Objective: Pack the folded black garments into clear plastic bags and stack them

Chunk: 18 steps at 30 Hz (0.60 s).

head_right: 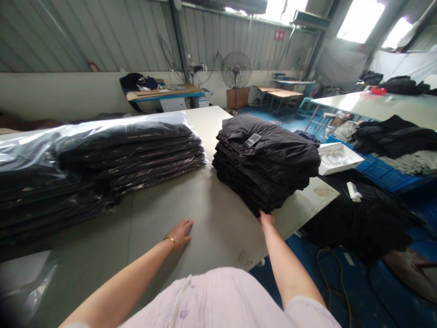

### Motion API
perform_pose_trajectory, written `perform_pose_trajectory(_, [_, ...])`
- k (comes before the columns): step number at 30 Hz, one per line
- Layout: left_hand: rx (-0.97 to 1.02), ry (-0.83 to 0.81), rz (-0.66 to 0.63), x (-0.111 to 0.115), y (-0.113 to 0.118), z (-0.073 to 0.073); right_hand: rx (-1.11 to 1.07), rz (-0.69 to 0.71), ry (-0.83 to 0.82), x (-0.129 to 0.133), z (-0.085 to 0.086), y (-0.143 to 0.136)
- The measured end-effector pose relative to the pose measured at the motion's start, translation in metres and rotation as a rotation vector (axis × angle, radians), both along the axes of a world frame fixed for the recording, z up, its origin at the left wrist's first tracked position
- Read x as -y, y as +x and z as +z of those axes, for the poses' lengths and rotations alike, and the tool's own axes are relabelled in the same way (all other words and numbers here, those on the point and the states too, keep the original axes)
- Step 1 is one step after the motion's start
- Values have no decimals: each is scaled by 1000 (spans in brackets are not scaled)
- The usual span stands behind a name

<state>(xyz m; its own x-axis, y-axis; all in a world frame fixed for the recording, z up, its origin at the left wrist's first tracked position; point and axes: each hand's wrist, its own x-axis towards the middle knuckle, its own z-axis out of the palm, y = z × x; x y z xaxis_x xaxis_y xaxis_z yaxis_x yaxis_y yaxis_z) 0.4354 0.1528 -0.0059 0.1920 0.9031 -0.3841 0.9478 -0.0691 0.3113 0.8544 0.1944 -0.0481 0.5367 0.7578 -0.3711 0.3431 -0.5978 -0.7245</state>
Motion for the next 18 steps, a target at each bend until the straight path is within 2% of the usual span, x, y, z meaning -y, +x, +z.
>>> perform_pose_trajectory(4, [56,31,-1,-5,0,2,-56,98,-132,5,24,1])
perform_pose_trajectory(6, [91,49,-6,-10,1,3,-30,235,-145,5,47,-1])
perform_pose_trajectory(7, [115,57,-7,-12,3,3,16,359,-134,4,62,-3])
perform_pose_trajectory(9, [156,71,-12,-18,7,6,242,606,100,-1,100,-7])
perform_pose_trajectory(10, [168,75,-19,-20,10,8,392,640,273,-6,121,-9])
perform_pose_trajectory(13, [146,87,-61,-27,21,18,781,560,669,-26,185,-9])
perform_pose_trajectory(15, [115,99,-97,-30,29,27,958,549,777,-42,220,-6])
perform_pose_trajectory(18, [98,116,-132,-35,37,39,1127,541,752,-65,254,1])
